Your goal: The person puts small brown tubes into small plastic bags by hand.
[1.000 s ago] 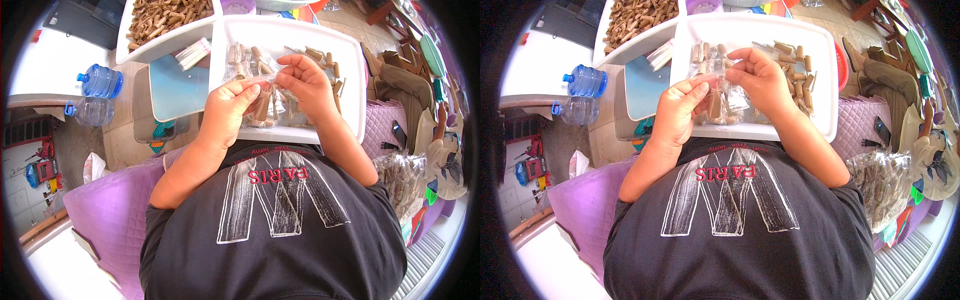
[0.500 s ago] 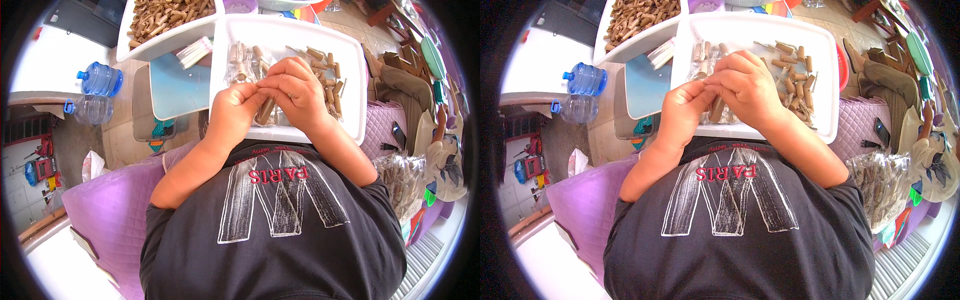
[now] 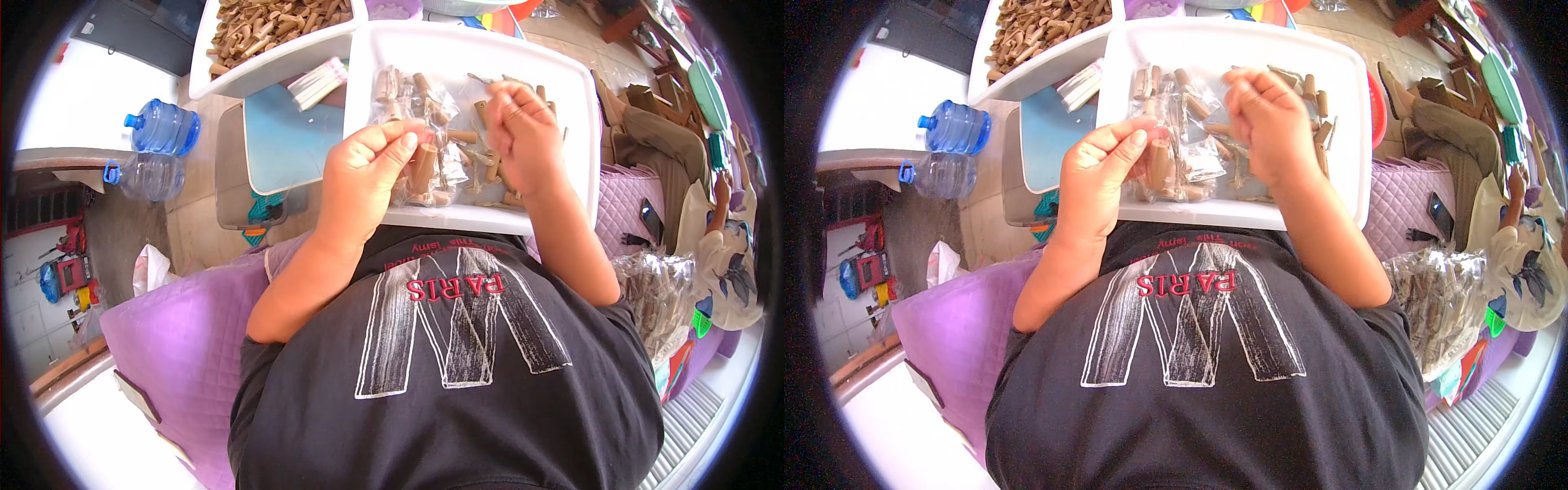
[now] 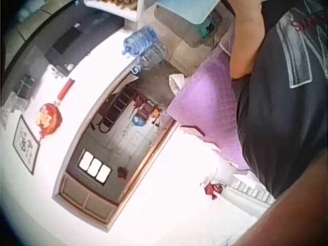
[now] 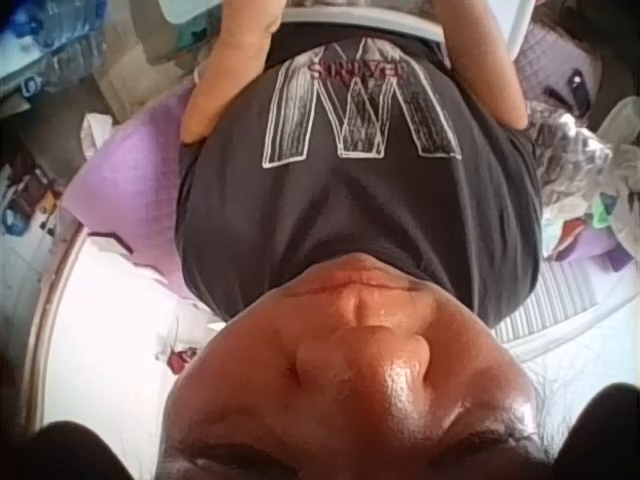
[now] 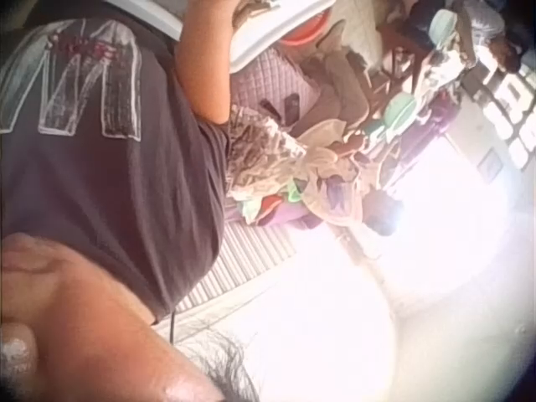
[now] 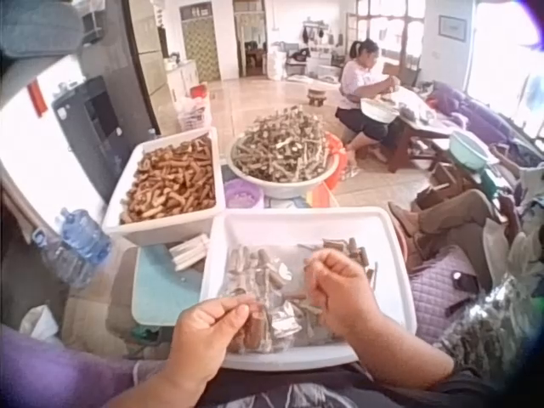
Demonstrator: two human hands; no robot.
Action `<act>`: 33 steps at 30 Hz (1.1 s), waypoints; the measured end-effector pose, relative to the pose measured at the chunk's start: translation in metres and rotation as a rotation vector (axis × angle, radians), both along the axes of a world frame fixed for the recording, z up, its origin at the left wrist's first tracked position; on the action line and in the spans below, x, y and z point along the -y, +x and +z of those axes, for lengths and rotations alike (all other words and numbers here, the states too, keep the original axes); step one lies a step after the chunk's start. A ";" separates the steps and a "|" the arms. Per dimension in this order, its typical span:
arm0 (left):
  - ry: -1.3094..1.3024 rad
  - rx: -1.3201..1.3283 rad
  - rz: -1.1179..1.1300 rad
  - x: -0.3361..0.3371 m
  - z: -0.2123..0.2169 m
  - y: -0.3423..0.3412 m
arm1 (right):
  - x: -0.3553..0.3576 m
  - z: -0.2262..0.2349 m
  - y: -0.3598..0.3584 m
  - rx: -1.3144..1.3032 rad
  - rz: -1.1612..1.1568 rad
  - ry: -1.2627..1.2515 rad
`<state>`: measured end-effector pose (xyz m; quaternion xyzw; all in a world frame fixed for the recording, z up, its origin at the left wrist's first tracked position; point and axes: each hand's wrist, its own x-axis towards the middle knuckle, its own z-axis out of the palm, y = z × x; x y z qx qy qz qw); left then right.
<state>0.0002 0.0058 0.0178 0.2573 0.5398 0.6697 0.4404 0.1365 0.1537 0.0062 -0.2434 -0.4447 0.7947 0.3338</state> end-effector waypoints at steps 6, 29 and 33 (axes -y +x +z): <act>-0.025 -0.042 -0.009 -0.001 0.000 0.000 | 0.032 0.010 -0.002 0.351 0.114 0.284; -0.069 -0.277 -0.149 -0.003 -0.002 -0.004 | 0.018 -0.010 -0.005 0.397 0.242 0.394; 0.016 -0.174 0.023 -0.017 -0.010 -0.006 | 0.004 0.008 -0.002 0.489 0.186 0.335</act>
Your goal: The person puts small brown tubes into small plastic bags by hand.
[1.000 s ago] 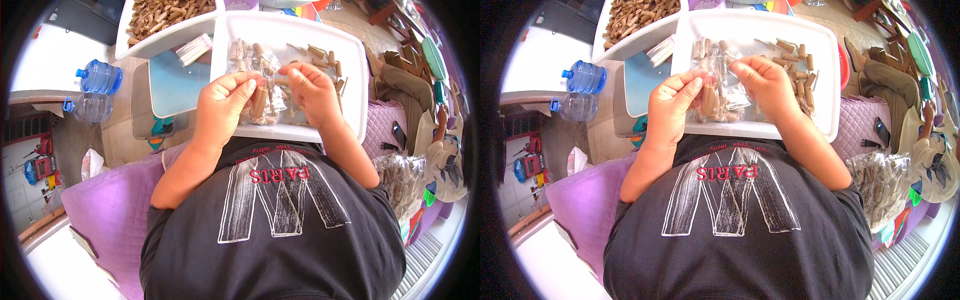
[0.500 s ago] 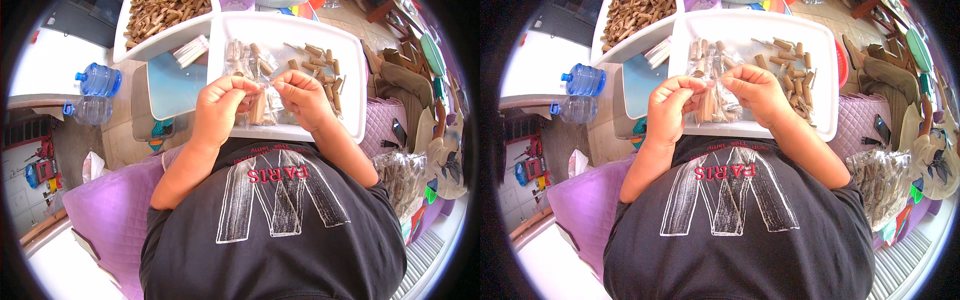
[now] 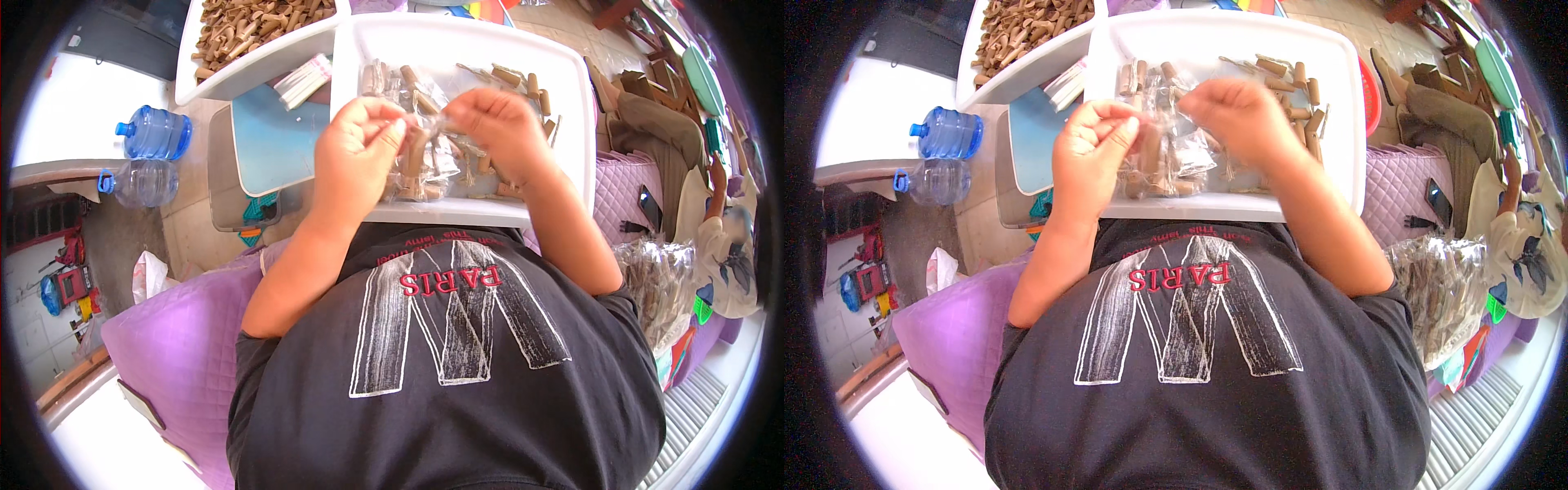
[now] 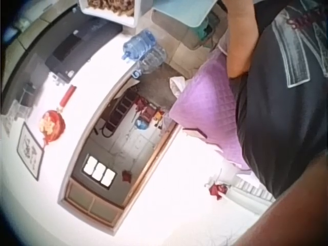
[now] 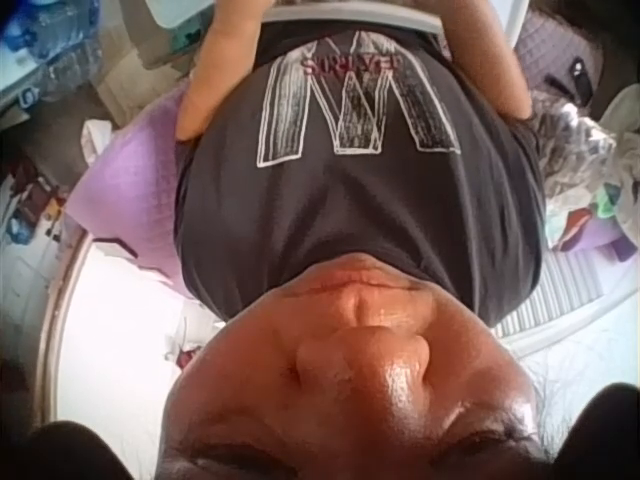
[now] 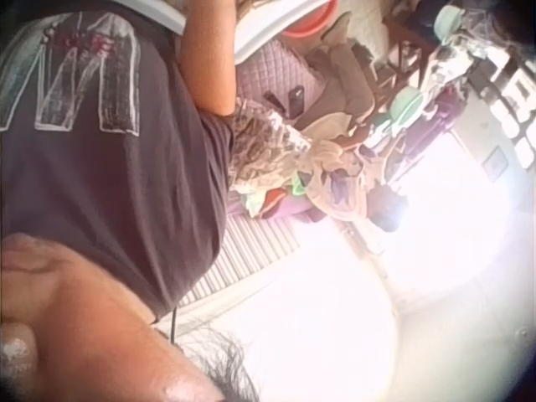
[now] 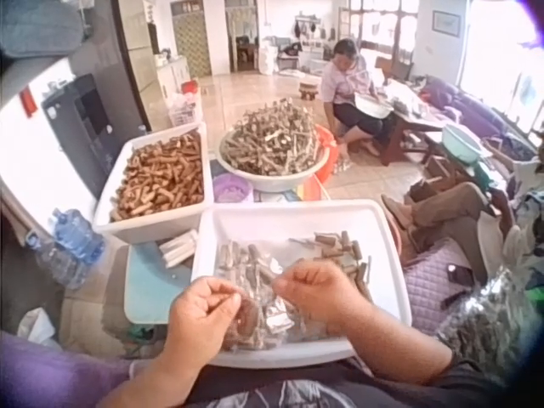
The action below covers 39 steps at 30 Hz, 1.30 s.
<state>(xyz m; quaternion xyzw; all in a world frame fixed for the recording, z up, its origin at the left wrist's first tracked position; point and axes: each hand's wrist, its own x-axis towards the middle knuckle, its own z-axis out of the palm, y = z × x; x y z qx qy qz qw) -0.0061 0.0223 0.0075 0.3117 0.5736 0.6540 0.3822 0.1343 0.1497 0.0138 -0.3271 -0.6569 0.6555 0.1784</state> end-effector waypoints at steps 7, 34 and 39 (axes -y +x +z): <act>-0.083 -0.727 0.153 -0.008 -0.021 -0.037 | -0.063 -0.031 0.032 0.688 -0.092 1.619; 0.149 -0.463 -0.186 -0.028 -0.008 0.011 | -0.030 0.029 0.026 -0.120 0.044 -0.076; -0.105 0.194 -0.408 -0.030 -0.005 0.019 | -0.025 0.037 0.023 -0.293 0.037 -0.083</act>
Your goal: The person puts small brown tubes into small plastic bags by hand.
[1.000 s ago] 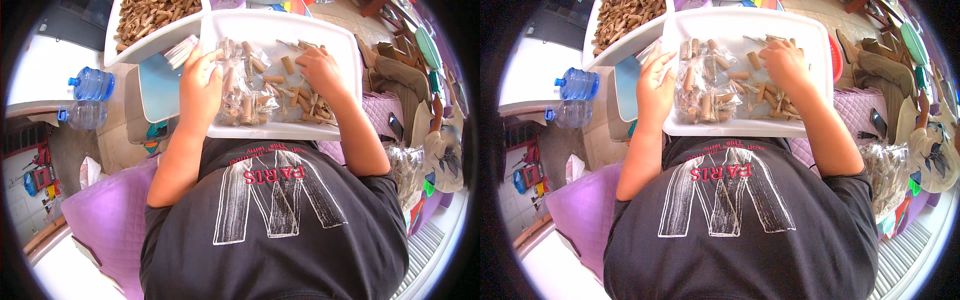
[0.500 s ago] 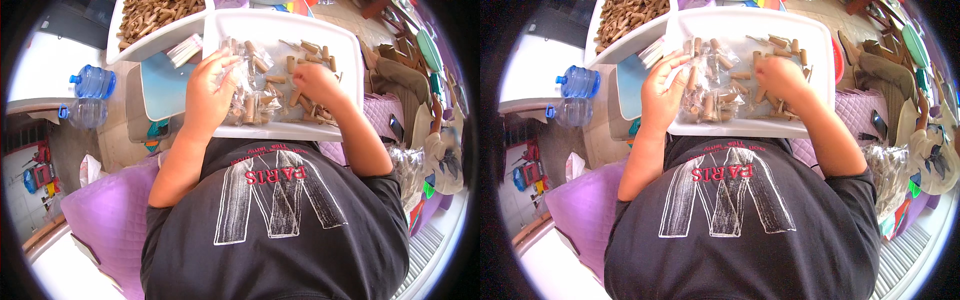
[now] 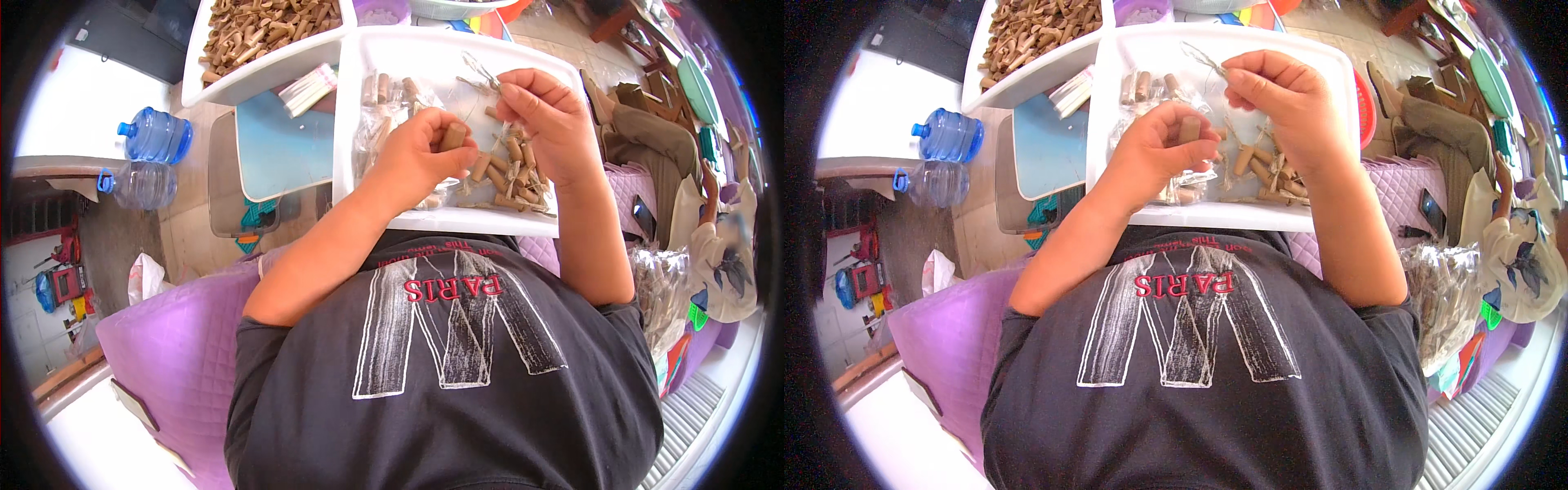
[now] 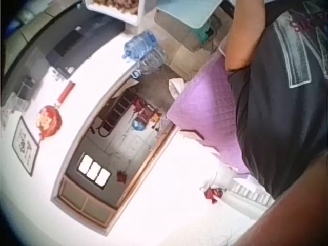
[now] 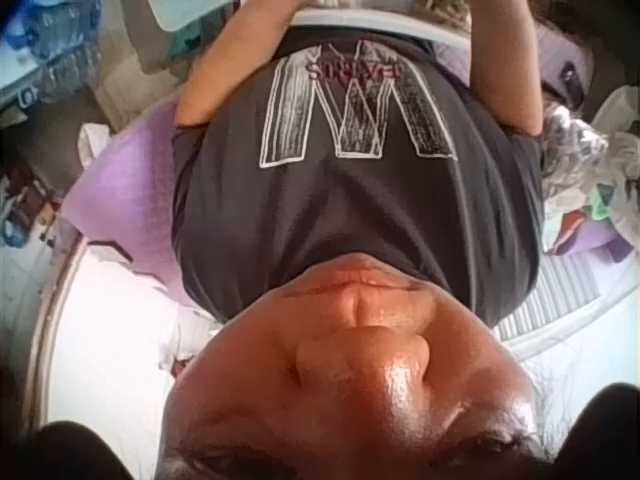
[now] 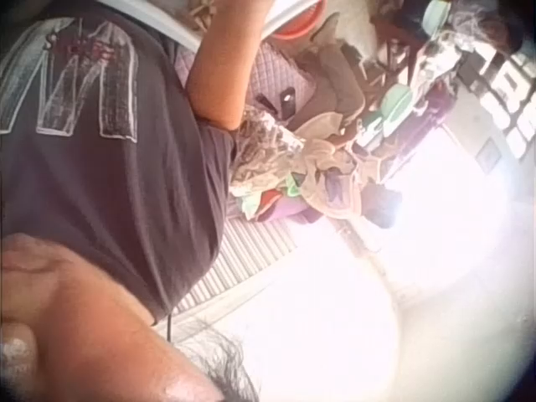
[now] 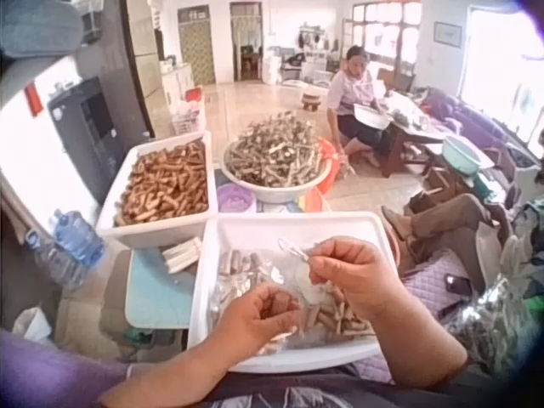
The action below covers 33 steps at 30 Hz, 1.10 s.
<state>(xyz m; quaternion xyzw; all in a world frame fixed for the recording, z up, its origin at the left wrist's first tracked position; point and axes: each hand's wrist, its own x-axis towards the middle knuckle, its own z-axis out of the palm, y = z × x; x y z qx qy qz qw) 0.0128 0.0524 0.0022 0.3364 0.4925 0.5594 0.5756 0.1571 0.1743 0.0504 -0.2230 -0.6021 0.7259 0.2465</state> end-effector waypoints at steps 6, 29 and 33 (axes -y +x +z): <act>0.055 -0.069 0.206 0.013 0.006 -0.012 | -0.005 0.001 0.003 0.315 -0.200 1.141; 0.046 -0.019 0.128 0.033 0.024 -0.011 | 0.036 -0.019 -0.015 0.200 0.065 0.446; 0.170 0.046 0.222 0.036 0.022 -0.011 | 0.039 -0.017 -0.017 0.195 0.044 0.442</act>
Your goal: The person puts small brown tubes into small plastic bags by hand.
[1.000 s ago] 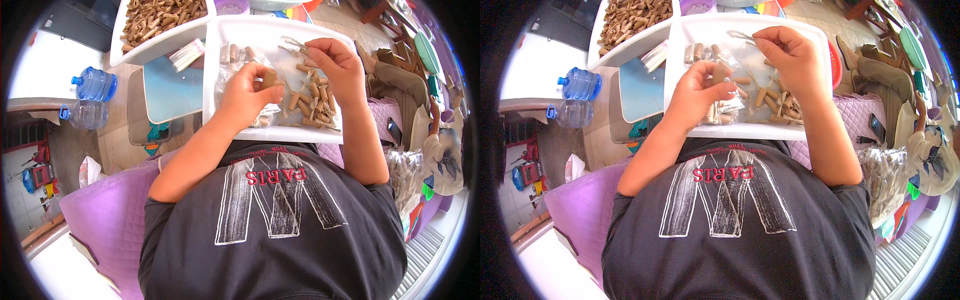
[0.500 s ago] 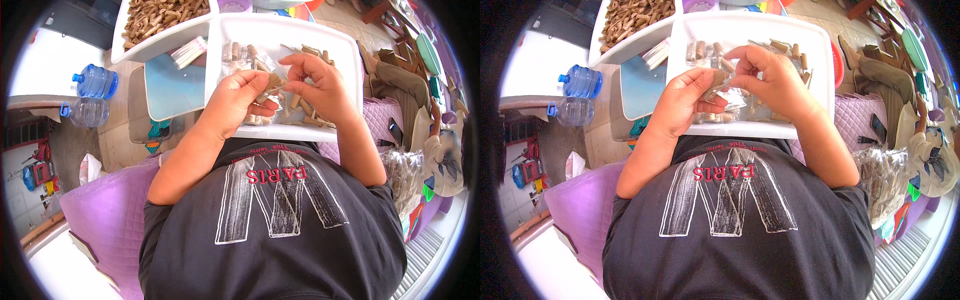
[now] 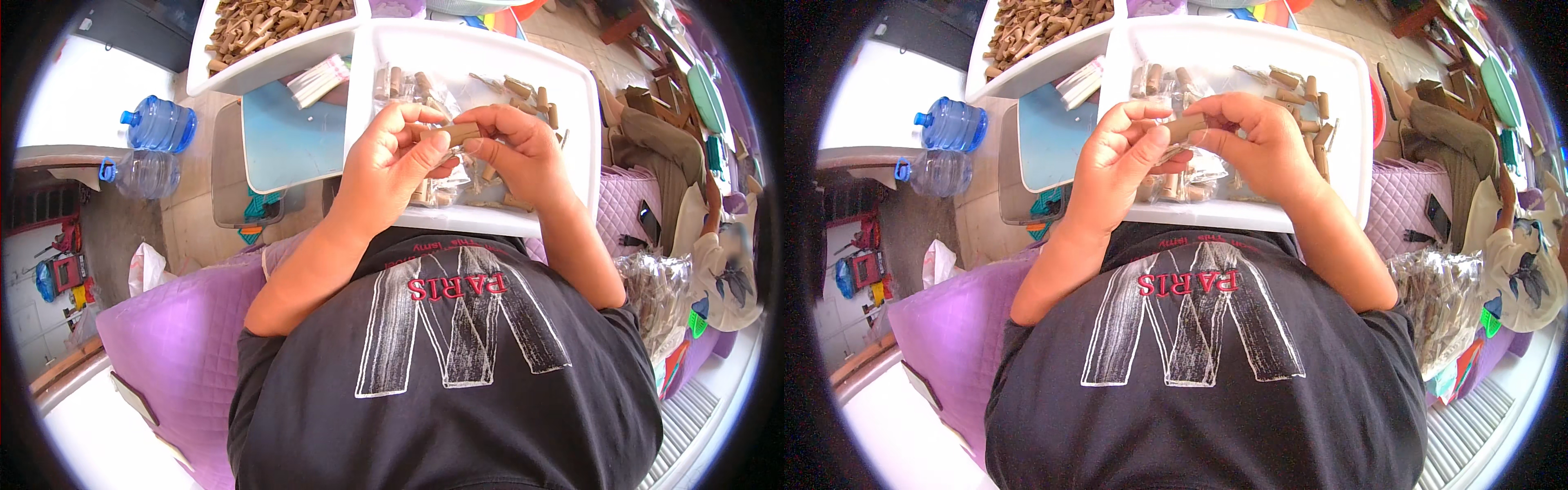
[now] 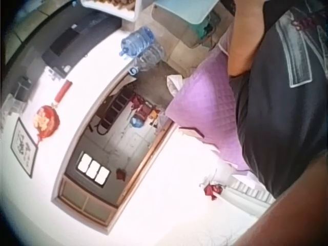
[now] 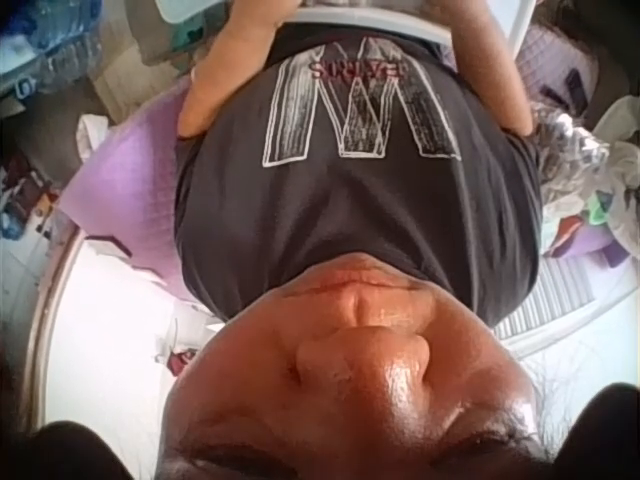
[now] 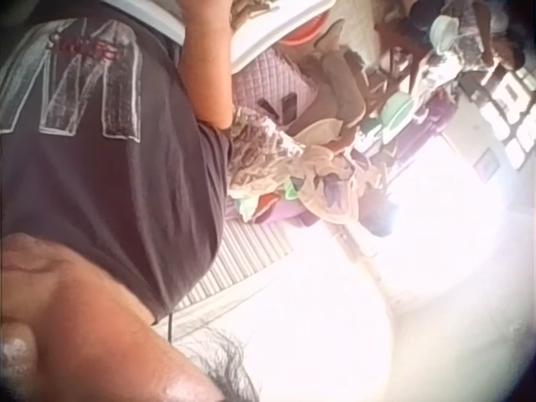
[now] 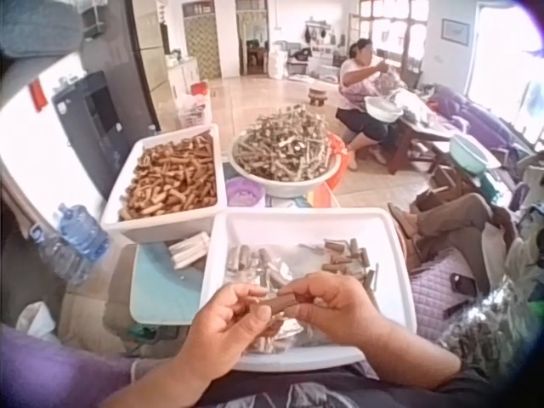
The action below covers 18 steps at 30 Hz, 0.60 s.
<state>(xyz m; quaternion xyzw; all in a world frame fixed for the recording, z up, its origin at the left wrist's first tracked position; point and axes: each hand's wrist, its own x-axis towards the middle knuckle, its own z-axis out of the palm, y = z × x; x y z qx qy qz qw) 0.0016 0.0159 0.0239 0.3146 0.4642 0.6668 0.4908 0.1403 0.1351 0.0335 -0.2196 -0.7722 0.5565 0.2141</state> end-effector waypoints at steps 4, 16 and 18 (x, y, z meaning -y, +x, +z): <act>0.029 -0.130 0.218 0.000 -0.009 -0.022 | 0.001 -0.008 -0.001 -0.039 -0.012 0.160; -0.989 -0.925 0.371 -0.029 -0.121 -0.208 | -0.002 -0.030 -0.002 -0.162 -0.053 -0.379; -0.986 -1.060 0.509 -0.034 -0.132 -0.203 | 0.000 -0.031 -0.002 -0.206 -0.033 -0.428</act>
